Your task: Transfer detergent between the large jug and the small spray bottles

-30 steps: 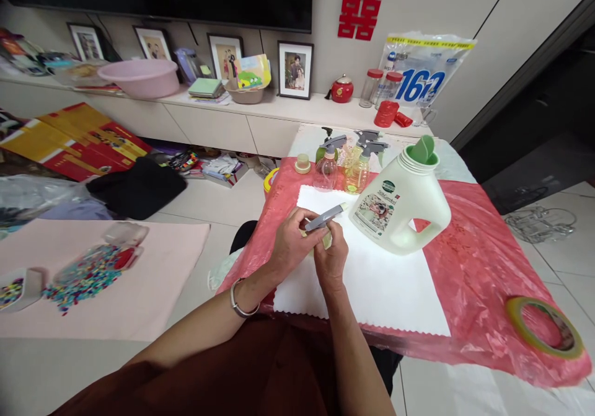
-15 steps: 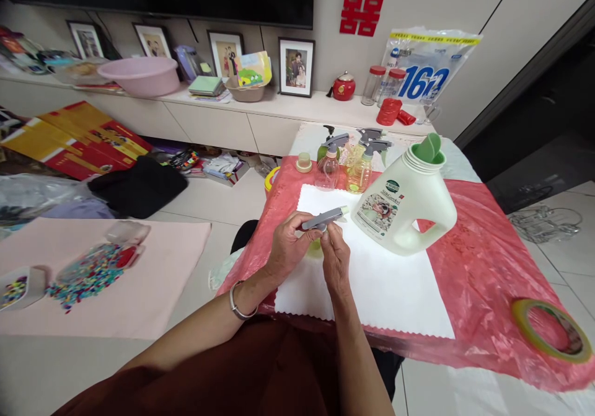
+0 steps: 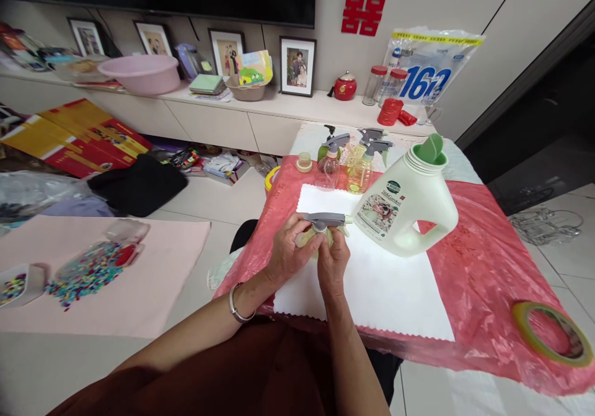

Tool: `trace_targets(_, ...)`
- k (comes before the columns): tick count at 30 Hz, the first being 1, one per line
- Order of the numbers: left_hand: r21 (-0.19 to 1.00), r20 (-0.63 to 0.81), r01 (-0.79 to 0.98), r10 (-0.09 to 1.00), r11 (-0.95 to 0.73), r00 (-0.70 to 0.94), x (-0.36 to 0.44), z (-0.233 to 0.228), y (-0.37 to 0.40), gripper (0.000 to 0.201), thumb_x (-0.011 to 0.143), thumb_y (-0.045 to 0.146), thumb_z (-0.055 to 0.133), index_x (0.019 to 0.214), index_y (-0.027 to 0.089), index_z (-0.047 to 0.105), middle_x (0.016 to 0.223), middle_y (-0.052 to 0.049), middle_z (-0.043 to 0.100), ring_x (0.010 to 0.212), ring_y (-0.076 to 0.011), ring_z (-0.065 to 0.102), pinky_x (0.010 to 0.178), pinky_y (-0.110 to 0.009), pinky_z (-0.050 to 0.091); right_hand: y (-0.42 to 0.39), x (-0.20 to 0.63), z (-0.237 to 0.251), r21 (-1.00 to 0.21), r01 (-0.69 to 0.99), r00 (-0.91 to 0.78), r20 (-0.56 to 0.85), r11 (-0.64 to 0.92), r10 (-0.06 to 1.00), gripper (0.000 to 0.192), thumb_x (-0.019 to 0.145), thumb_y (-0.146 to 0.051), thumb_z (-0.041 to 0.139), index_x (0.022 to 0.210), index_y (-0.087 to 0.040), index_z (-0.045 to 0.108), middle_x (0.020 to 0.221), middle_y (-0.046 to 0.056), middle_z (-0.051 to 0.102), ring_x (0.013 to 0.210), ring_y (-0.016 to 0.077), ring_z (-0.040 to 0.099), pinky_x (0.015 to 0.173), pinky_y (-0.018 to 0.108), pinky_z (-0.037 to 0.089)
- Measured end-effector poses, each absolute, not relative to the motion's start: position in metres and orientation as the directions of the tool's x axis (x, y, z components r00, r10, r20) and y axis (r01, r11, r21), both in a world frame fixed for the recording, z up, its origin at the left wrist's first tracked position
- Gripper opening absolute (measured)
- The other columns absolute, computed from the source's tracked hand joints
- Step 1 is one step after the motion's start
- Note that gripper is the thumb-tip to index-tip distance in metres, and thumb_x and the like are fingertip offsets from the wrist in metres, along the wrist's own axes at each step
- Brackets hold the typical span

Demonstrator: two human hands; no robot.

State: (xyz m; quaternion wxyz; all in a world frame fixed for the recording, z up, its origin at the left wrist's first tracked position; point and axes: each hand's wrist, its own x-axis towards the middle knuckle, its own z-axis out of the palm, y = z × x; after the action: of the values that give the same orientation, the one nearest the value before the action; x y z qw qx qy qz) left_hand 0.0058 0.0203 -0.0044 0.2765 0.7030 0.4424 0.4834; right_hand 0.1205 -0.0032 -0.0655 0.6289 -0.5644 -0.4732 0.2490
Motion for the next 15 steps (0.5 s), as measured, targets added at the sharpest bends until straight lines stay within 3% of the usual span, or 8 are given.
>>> trace_targets(7,0.891,0.286,0.367,0.958,-0.267,0.003,0.016,-0.001,0.019,0.033,0.072,0.029,0.078,0.1,0.023,0.059,0.09,-0.001,0.066,0.085,-0.02,0.066,0.078,-0.035,0.055,0.0,0.115,-0.071,-0.939,0.252,0.471,0.329,0.233,0.818,0.043,0.094,-0.056,0.056,0.113,-0.017,0.059,0.105,0.008,0.063,0.094,0.021,0.06,0.084,0.034,0.051)
trace_targets(12,0.9,0.238,0.378,0.971,-0.219,-0.004,0.017,0.004,0.021,0.026,0.072,0.027,0.078,0.088,0.023,0.058,0.081,0.002,0.064,0.078,-0.0177,0.064,0.073,-0.032,0.054,-0.001,0.112,-0.064,-0.934,0.274,0.463,0.339,0.231,0.819,0.041,0.096,-0.055,0.053,0.111,-0.017,0.056,0.102,0.007,0.06,0.092,0.0202,0.057,0.081,0.032,0.049)
trace_targets(15,0.901,0.254,0.355,0.967,-0.249,0.032,0.015,0.004,0.022,0.021,0.074,0.025,0.076,0.086,0.023,0.059,0.08,0.002,0.063,0.077,-0.0167,0.065,0.073,-0.031,0.054,-0.005,0.114,-0.054,-0.926,0.285,0.406,0.351,0.248,0.844,0.036,0.097,-0.053,0.054,0.093,-0.017,0.055,0.089,0.003,0.055,0.083,0.0169,0.052,0.077,0.028,0.045)
